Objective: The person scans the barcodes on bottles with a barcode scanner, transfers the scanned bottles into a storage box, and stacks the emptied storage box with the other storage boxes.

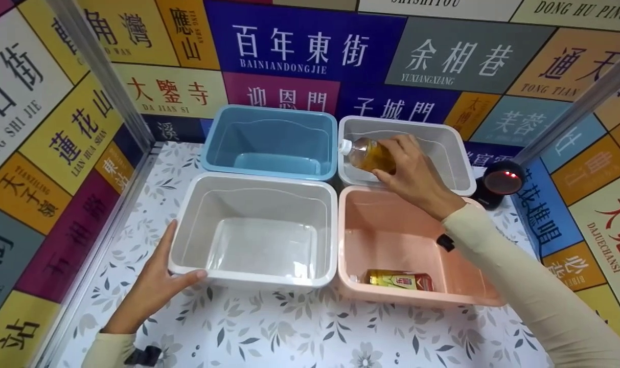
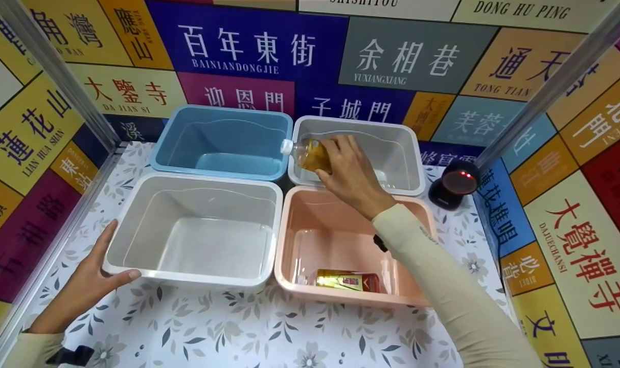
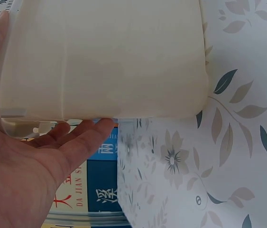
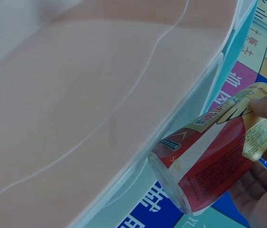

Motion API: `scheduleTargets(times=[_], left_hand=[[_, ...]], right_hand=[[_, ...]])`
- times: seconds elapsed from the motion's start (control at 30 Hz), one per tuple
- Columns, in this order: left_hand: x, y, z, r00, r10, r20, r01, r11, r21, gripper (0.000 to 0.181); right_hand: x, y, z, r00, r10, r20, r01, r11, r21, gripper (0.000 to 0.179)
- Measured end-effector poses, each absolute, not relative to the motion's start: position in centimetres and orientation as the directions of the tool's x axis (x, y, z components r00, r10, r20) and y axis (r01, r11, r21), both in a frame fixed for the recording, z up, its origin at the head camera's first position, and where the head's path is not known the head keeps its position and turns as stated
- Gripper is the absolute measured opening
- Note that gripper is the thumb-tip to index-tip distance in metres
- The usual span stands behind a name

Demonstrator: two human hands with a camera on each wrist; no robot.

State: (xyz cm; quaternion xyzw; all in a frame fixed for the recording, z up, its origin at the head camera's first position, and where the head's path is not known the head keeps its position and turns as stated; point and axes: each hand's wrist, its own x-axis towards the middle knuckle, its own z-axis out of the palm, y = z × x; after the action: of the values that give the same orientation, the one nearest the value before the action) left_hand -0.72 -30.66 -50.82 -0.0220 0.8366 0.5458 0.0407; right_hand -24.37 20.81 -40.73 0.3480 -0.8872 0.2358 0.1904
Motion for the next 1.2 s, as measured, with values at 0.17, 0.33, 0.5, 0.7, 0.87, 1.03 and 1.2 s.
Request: scheduleTargets(times=[0.17,0.33,0.5,0.7,0.87,1.03,1.2], left_hand=[[-0.7,-30.7,-50.8,-0.995,0.011,-0.096,-0.084,0.397,0.914,0.13],[-0.7,-30.6,-50.8,-0.995,0.008,-0.096,-0.085,0.404,0.911,0.131],[-0.6,-30.5,-50.7,-0.997,0.006,-0.083,-0.073,0.41,0.909,0.13],[-0.5,-30.6,-50.7,-0.997,-0.001,-0.083,-0.075,0.431,0.899,0.129],[-0.5,-30.6,-50.7,-0.997,-0.003,-0.08,-0.074,0.432,0.899,0.13],[-0.5,-30.6,-50.7,-0.996,-0.007,-0.086,-0.081,0.43,0.899,0.131],[-0.5,-30.6,-50.8,-0.996,-0.004,-0.093,-0.086,0.421,0.903,0.13]], right_hand=[[-24.6,19.9,-40.6,-0.702,-0.536,0.469,-0.698,0.647,-0.306,0.062],[-24.7,19.2,-40.5,-0.709,-0.543,0.45,-0.694,0.648,-0.312,0.061],[-24.9,18.5,-40.3,-0.703,-0.549,0.452,-0.698,0.655,-0.29,0.057],[-25.3,17.6,-39.9,-0.71,-0.554,0.434,-0.689,0.675,-0.265,0.056],[-25.4,17.0,-39.5,-0.711,-0.566,0.417,-0.691,0.674,-0.262,0.058],[-25.5,16.6,-39.4,-0.712,-0.579,0.397,-0.692,0.677,-0.252,0.056],[-25.6,16.2,-39.3,-0.713,-0.582,0.392,-0.691,0.678,-0.25,0.055]])
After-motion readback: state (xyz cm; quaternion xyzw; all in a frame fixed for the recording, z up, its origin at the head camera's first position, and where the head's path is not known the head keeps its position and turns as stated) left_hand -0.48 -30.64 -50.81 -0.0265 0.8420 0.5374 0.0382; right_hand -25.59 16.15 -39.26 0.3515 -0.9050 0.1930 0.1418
